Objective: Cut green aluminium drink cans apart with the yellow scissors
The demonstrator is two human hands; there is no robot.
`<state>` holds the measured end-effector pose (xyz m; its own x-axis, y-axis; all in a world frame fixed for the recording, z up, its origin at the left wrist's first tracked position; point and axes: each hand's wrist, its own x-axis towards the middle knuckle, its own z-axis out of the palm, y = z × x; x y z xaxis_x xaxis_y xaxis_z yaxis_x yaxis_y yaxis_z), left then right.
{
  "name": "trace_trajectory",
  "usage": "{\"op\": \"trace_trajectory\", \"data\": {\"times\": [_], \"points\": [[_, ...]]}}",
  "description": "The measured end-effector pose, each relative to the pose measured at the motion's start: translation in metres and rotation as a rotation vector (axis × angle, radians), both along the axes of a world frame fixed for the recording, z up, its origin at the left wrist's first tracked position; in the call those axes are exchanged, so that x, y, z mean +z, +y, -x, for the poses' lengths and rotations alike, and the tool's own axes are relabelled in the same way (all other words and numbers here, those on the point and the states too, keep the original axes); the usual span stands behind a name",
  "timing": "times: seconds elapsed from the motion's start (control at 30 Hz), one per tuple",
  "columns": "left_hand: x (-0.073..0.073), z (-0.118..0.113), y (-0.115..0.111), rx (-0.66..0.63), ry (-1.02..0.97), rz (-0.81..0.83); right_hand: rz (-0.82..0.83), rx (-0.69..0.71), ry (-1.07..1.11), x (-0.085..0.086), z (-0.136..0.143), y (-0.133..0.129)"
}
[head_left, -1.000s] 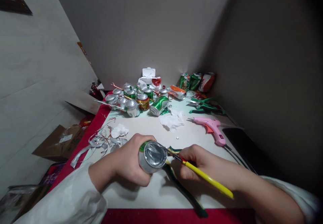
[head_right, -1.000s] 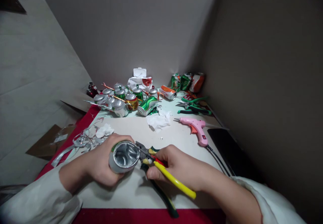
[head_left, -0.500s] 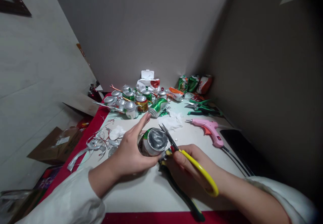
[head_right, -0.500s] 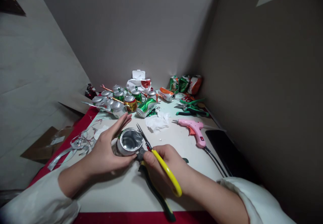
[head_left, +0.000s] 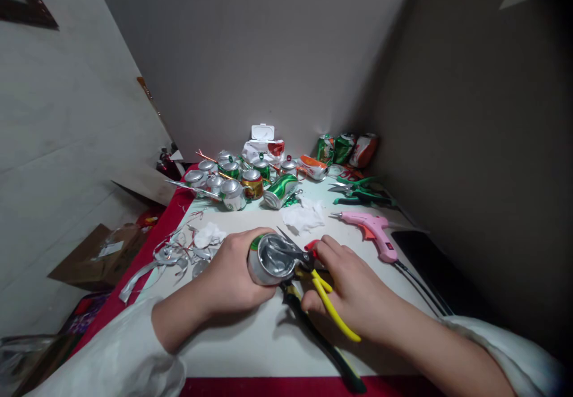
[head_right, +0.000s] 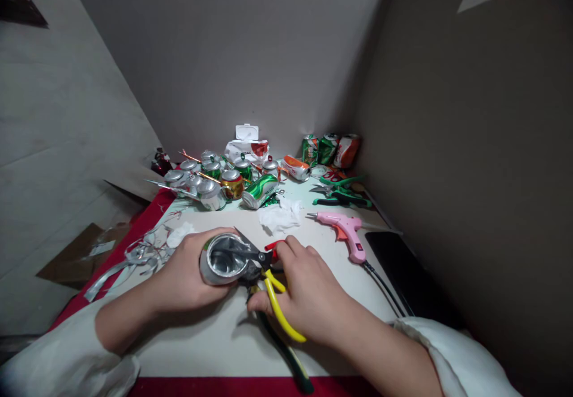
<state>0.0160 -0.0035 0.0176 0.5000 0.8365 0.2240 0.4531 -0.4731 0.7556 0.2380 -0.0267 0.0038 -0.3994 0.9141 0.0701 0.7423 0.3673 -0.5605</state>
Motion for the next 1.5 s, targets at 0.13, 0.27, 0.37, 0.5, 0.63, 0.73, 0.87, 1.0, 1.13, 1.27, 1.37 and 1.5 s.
{"op": "trace_trajectory", "data": {"times": [0.13,0.27,0.37,0.5,0.63,0.73,0.87,1.0,1.13,1.27,1.37,1.5], "points": [[-0.001,0.0,0.0,-0.037,-0.004,0.008,-0.094,-0.018,-0.06,-0.004,0.001,-0.001],[-0.002,0.001,-0.001,-0.043,-0.003,-0.002,-0.223,-0.025,-0.139,-0.007,0.0,-0.002],[-0.002,0.001,-0.001,-0.047,0.001,0.008,-0.252,0.011,-0.139,-0.009,-0.002,-0.001],[-0.001,0.0,-0.002,-0.06,-0.032,0.079,-0.175,0.03,-0.104,-0.009,-0.004,-0.001],[-0.004,0.0,-0.002,-0.065,-0.073,0.159,-0.005,0.055,-0.027,-0.002,-0.005,-0.002],[-0.005,0.0,-0.002,-0.075,-0.101,0.216,0.117,0.051,0.025,0.002,-0.007,-0.002],[-0.004,-0.001,-0.002,-0.081,-0.12,0.274,0.239,0.07,0.078,0.006,-0.009,-0.002],[-0.003,0.0,-0.001,-0.086,-0.13,0.313,0.348,0.097,0.118,0.009,-0.011,-0.002],[-0.002,0.0,-0.001,-0.074,-0.12,0.335,0.454,0.135,0.183,0.009,-0.013,0.0],[0.0,-0.001,-0.003,-0.088,-0.101,0.329,0.576,0.196,0.295,0.004,-0.015,0.003],[0.001,-0.001,-0.002,-0.092,-0.073,0.294,0.624,0.252,0.363,0.002,-0.017,0.005],[0.002,0.002,0.0,-0.104,-0.018,0.284,0.686,0.314,0.436,0.0,-0.019,0.006]]}}
